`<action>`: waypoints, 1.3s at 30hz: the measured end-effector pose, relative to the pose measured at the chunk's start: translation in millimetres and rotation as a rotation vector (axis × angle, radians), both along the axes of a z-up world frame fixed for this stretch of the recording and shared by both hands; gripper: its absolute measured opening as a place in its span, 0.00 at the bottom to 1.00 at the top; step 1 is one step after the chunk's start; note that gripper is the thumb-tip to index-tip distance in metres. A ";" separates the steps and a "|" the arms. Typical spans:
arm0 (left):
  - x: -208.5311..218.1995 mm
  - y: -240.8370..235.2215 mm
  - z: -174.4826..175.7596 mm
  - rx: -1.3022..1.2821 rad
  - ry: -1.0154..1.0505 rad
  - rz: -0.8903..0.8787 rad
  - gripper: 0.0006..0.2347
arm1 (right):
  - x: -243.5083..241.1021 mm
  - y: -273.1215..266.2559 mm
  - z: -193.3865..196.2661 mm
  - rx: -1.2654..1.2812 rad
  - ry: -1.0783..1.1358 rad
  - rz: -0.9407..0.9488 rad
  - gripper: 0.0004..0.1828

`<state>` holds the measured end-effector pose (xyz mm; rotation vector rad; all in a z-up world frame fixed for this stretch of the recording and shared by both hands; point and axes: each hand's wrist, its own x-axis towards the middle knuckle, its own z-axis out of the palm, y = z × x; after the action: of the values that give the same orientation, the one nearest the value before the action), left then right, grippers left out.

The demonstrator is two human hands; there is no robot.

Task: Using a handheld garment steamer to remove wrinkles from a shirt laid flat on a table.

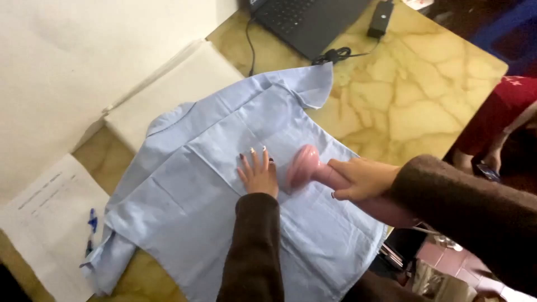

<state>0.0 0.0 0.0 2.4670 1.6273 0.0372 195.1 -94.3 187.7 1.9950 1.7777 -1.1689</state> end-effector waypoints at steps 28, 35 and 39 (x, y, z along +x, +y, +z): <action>-10.0 9.9 22.3 -0.171 -0.561 -0.013 0.24 | 6.6 21.6 34.8 0.024 -0.004 -0.002 0.30; 1.7 21.3 4.3 -0.369 -1.048 0.069 0.22 | -12.1 67.5 3.4 0.119 0.053 -0.067 0.30; 2.8 16.8 3.1 -0.056 -0.648 -0.147 0.26 | -4.6 51.2 28.2 0.010 0.037 -0.075 0.27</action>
<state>2.8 16.8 3.1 2.1871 1.1467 0.6800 190.5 -43.2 215.9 2.0758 1.7435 -1.2293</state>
